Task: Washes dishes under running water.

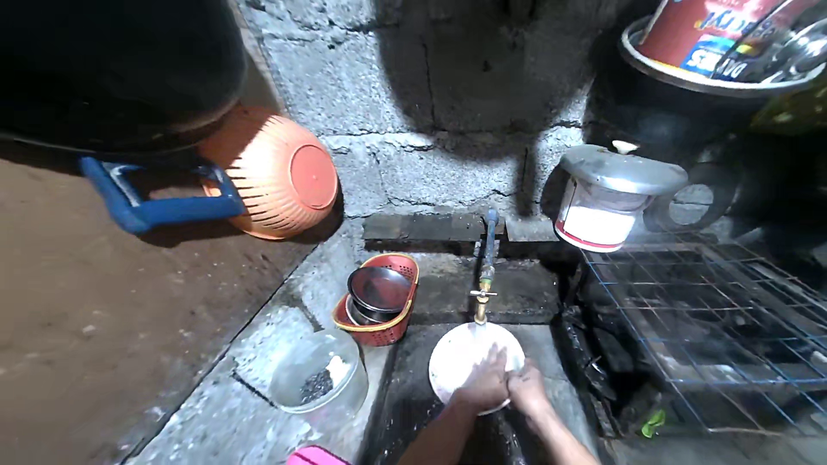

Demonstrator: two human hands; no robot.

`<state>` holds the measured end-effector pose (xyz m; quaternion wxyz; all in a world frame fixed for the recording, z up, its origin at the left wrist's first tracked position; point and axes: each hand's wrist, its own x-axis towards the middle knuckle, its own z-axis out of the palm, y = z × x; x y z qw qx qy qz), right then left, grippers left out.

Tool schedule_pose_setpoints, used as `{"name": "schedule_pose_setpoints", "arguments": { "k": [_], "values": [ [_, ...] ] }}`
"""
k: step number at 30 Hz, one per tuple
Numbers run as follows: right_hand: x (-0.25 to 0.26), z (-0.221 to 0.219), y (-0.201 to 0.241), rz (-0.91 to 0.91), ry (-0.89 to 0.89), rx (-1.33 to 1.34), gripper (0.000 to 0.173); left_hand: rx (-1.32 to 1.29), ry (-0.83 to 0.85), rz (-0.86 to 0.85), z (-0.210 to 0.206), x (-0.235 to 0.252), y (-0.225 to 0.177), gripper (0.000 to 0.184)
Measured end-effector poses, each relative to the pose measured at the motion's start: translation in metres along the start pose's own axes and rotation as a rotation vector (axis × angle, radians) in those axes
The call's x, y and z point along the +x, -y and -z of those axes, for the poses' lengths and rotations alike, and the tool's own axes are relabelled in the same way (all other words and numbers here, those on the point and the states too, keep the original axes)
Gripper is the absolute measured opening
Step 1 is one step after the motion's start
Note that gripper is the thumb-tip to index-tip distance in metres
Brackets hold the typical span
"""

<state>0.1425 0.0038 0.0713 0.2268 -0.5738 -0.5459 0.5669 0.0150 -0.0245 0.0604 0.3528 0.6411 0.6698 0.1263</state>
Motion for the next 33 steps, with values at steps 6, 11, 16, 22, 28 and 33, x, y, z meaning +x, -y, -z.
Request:
{"name": "schedule_pose_setpoints", "arguments": {
  "k": [6,11,16,22,28,33],
  "values": [
    [-0.009,0.013,-0.003,0.052,-0.038,0.018,0.052,0.357,0.116,0.023,0.021,-0.017,0.029,0.074],
    [-0.005,0.006,0.015,0.043,-0.059,-0.090,0.043,0.006,0.080,-0.182,0.014,-0.036,0.006,0.061],
    [-0.003,0.025,0.040,-0.084,0.020,-0.151,0.031,0.282,0.046,-0.194,0.029,-0.086,0.004,0.045],
    [0.005,-0.015,0.067,0.019,0.098,-0.144,0.054,-0.183,-0.421,-0.028,0.055,-0.113,0.041,0.033],
    [0.013,-0.048,0.085,0.126,0.053,0.036,0.023,-0.885,-0.741,0.218,0.064,-0.131,0.061,0.028],
    [0.005,-0.033,0.096,0.162,-0.125,-0.014,0.028,-1.489,-0.854,0.317,0.103,-0.148,0.052,0.036]
  ]
}}
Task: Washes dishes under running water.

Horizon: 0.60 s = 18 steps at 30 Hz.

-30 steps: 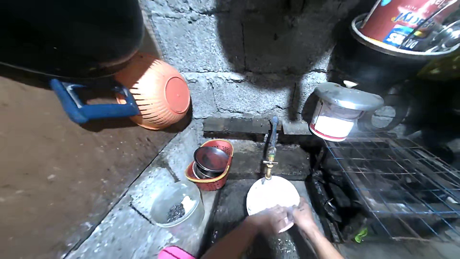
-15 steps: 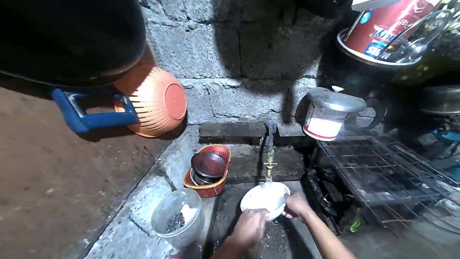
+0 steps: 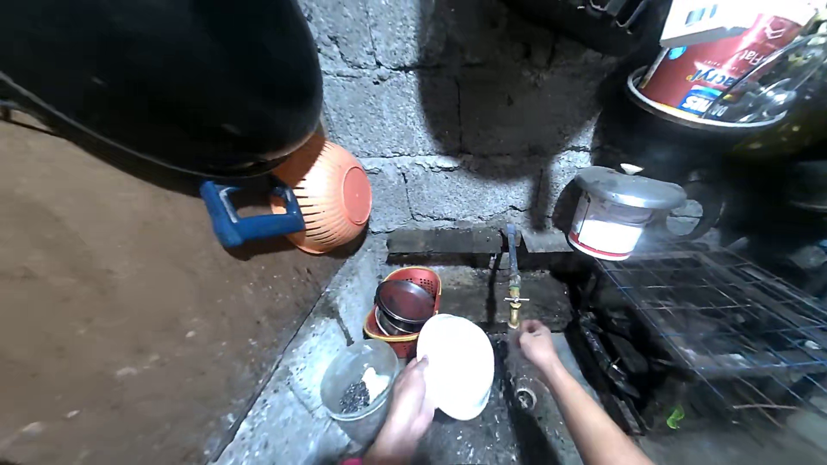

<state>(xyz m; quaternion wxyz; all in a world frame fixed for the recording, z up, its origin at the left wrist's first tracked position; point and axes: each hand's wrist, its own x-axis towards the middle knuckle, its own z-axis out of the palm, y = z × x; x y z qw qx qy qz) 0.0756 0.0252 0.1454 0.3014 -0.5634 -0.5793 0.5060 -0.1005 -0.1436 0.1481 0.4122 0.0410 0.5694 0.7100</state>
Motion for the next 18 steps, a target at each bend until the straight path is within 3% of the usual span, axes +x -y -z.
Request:
{"name": "schedule_pose_setpoints", "arguments": {
  "k": [3,5,7,9,11,14,15,18],
  "values": [
    [-0.009,0.022,0.033,0.251,-0.154,-0.243,0.048,-0.197,-0.005,-0.010,-0.007,0.002,-0.027,0.036],
    [-0.014,0.029,0.055,0.394,-0.123,-0.415,0.047,-0.305,-0.020,-0.026,-0.011,0.007,-0.044,0.038],
    [-0.019,0.028,0.073,0.412,-0.064,-0.658,0.039,-0.407,-0.032,-0.044,-0.015,0.013,-0.055,0.039],
    [-0.027,0.019,0.086,0.306,-0.045,-0.834,0.033,-0.517,-0.030,-0.056,-0.018,0.016,-0.066,0.038],
    [-0.031,0.007,0.094,0.170,-0.036,-0.761,0.029,-0.581,-0.027,-0.081,-0.021,0.017,-0.076,0.036],
    [-0.024,-0.016,0.092,-0.019,0.182,-0.149,0.017,-0.639,-0.021,-0.097,-0.022,0.026,-0.087,0.037],
    [-0.026,-0.022,0.095,-0.014,0.270,-0.073,0.018,-0.662,-0.032,-0.093,-0.023,0.031,-0.089,0.039],
    [-0.042,-0.022,0.123,0.244,0.217,-0.556,0.027,-0.750,-0.078,-0.084,-0.027,0.046,-0.095,0.040]
  ]
}}
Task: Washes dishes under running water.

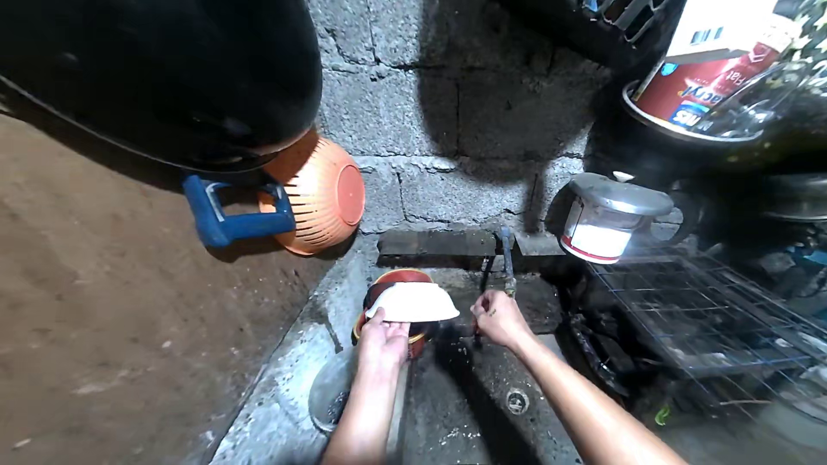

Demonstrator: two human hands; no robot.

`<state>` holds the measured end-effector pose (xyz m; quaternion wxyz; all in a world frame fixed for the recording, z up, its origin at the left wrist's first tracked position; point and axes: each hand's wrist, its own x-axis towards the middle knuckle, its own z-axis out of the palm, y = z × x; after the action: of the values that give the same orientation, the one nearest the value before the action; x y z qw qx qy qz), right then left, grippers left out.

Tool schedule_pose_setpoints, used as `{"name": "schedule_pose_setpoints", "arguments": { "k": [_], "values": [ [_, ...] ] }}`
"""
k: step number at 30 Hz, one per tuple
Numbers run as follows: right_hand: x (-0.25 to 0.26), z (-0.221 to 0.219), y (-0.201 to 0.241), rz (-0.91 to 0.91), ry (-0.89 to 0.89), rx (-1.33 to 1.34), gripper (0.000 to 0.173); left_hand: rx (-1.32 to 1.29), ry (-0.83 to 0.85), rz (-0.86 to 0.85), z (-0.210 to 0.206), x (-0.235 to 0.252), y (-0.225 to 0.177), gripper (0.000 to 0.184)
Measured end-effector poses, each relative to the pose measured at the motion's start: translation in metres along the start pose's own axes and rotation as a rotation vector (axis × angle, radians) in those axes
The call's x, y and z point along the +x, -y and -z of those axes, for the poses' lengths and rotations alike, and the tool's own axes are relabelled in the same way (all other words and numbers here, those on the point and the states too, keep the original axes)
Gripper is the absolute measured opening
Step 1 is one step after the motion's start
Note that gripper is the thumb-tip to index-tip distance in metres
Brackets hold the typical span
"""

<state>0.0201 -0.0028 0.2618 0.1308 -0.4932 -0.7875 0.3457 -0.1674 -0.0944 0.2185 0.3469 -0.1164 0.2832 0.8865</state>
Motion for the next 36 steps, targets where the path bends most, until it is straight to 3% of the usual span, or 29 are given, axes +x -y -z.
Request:
{"name": "schedule_pose_setpoints", "arguments": {
  "k": [4,6,8,10,15,20,23,28,33,36],
  "values": [
    [0.010,0.030,-0.019,0.053,0.017,-0.602,0.052,-0.125,-0.016,-0.015,0.000,0.021,0.006,0.042],
    [0.022,0.036,-0.041,0.039,0.086,-0.718,0.054,-0.167,-0.015,-0.018,-0.002,0.029,0.009,0.042],
    [0.023,0.034,-0.049,0.046,0.087,-0.783,0.043,-0.202,-0.010,-0.020,-0.007,0.037,0.012,0.043],
    [0.018,0.024,-0.049,0.043,0.055,-0.805,0.033,-0.239,-0.010,-0.025,-0.012,0.043,0.015,0.042],
    [0.020,0.011,-0.038,-0.065,-0.008,-0.689,0.037,-0.380,-0.049,-0.071,-0.015,0.056,0.028,0.039],
    [0.028,0.039,-0.031,-0.044,0.214,-0.741,0.044,-0.490,-0.069,-0.051,-0.014,0.065,0.035,0.039],
    [0.022,0.047,-0.038,0.052,0.175,-0.863,0.037,-0.530,-0.094,-0.045,-0.010,0.077,0.043,0.039],
    [0.027,0.039,-0.056,0.183,0.086,-0.831,0.030,-0.556,-0.119,-0.062,0.005,0.086,0.059,0.046],
    [0.022,0.021,-0.047,0.056,-0.014,-0.732,0.039,-0.385,-0.081,0.016,0.011,0.081,0.065,0.050],
    [0.006,0.006,-0.026,-0.059,-0.059,-0.594,0.030,-0.206,-0.018,0.131,0.033,0.080,0.062,0.046]
  ]
}}
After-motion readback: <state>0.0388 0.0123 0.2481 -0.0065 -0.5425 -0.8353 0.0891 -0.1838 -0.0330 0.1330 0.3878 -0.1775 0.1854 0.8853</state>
